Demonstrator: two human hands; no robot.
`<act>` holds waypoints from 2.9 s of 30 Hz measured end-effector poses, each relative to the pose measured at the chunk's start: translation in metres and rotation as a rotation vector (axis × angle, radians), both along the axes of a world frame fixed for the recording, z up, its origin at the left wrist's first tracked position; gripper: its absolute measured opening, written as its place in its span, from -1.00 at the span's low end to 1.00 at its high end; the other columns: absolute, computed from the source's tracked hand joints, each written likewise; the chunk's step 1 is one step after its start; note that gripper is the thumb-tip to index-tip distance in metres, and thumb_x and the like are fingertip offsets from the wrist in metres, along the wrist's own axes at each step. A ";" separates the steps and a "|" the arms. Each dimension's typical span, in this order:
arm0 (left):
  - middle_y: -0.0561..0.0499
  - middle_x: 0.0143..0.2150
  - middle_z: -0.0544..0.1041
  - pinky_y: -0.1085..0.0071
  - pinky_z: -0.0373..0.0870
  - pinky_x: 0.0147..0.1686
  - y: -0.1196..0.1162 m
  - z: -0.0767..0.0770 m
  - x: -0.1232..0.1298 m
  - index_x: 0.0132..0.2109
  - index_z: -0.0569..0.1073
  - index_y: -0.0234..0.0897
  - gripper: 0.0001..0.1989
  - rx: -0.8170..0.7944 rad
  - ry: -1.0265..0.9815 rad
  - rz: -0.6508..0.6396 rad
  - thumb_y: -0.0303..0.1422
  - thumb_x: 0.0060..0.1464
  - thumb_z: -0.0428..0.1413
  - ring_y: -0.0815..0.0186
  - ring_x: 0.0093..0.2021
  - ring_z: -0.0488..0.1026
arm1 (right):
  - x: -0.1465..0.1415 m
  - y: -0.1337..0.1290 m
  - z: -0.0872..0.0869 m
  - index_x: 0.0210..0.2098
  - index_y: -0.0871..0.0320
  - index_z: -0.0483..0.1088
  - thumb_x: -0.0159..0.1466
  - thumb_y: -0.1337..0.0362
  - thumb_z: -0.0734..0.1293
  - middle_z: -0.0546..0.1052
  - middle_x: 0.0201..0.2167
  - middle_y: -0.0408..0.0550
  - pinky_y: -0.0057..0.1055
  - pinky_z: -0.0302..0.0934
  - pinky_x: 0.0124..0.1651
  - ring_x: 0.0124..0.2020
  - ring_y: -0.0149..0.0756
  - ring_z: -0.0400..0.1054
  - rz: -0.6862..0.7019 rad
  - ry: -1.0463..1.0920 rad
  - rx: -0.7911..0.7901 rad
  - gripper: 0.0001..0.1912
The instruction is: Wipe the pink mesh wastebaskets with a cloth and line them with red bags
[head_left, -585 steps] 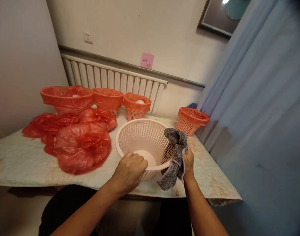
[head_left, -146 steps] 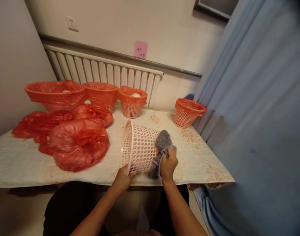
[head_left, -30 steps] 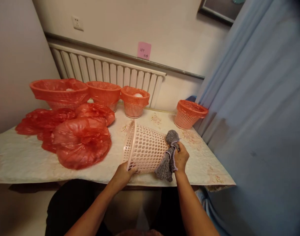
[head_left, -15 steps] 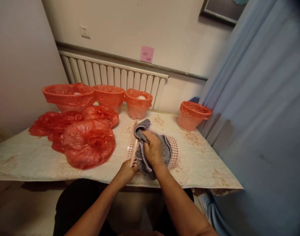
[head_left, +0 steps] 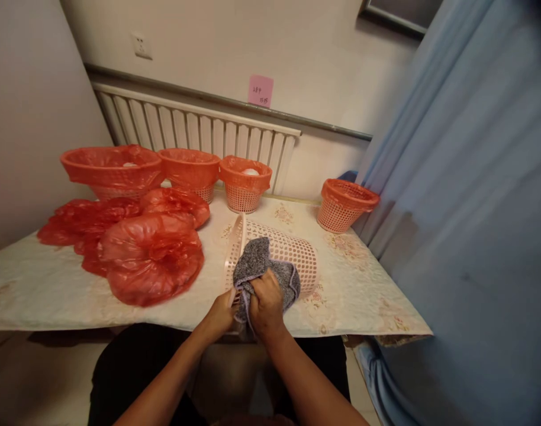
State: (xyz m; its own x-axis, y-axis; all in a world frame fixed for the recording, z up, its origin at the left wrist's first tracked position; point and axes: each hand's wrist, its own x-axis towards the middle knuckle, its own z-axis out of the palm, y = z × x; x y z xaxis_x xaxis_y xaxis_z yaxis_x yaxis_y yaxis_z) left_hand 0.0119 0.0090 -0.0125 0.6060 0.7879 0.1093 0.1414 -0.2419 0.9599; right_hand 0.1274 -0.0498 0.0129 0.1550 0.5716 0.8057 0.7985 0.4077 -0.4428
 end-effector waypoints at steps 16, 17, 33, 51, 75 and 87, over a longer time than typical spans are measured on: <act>0.00 -0.46 0.55 0.36 0.42 -0.27 -0.030 -0.001 0.005 -0.47 0.44 -0.30 -0.86 -0.001 0.018 0.133 -0.33 -0.10 0.05 0.19 -0.33 0.46 | -0.004 -0.019 0.028 -0.14 0.19 0.43 0.12 0.56 0.11 0.44 -0.10 0.07 -0.11 0.17 0.12 0.03 -0.15 0.24 -0.053 -0.013 0.013 -0.59; 0.00 -0.45 0.55 0.35 0.43 -0.25 -0.031 -0.003 0.005 -0.46 0.45 -0.30 -0.85 -0.003 0.006 0.134 -0.32 -0.09 0.05 0.19 -0.32 0.47 | -0.003 -0.019 0.025 -0.14 0.19 0.43 0.13 0.56 0.11 0.44 -0.11 0.07 -0.11 0.17 0.12 0.04 -0.15 0.23 -0.046 -0.023 0.018 -0.59; -0.19 -0.11 0.60 0.16 0.37 0.02 -0.030 0.000 0.005 -0.10 0.51 -0.44 -0.56 -0.132 -0.044 0.073 -0.25 -0.12 0.13 0.03 -0.07 0.51 | 0.114 -0.021 -0.009 -0.17 0.18 0.43 0.15 0.52 0.09 0.49 -0.09 0.06 -0.18 0.18 0.13 0.03 -0.23 0.30 -0.409 0.024 -0.042 -0.61; -0.11 -0.29 0.62 0.29 0.46 -0.21 -0.024 -0.005 0.004 -0.23 0.51 -0.37 -0.67 -0.104 -0.007 0.109 -0.21 -0.10 0.13 0.10 -0.22 0.53 | -0.010 -0.025 -0.003 -0.18 0.18 0.42 0.08 0.58 0.10 0.46 -0.03 0.04 -0.06 0.12 0.24 0.14 -0.20 0.23 -0.038 -0.009 0.034 -0.58; -0.13 -0.18 0.62 0.24 0.41 -0.05 -0.029 0.002 0.009 -0.18 0.53 -0.38 -0.71 -0.085 -0.020 0.045 -0.35 -0.07 0.10 0.11 -0.13 0.52 | 0.119 -0.014 -0.009 -0.16 0.18 0.47 0.06 0.45 0.14 0.54 -0.15 0.03 -0.26 0.21 0.03 -0.10 -0.20 0.37 -0.521 0.284 -0.039 -0.59; -0.08 -0.24 0.62 0.21 0.39 -0.05 -0.023 0.020 -0.002 -0.17 0.54 -0.39 -0.65 -0.171 -0.007 0.060 -0.36 -0.19 0.13 0.06 -0.15 0.50 | 0.034 0.026 0.067 -0.13 0.19 0.46 -0.02 0.56 0.11 0.52 -0.07 0.00 -0.24 0.20 0.14 -0.01 -0.24 0.35 0.043 0.041 -0.084 -0.47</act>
State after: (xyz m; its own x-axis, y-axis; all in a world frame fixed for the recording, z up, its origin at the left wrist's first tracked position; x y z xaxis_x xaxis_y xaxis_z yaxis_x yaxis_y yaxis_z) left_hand 0.0102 -0.0145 0.0070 0.5569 0.8302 -0.0248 0.1435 -0.0668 0.9874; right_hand 0.1610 -0.0235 0.0802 0.1607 0.6437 0.7482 0.7615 0.4014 -0.5089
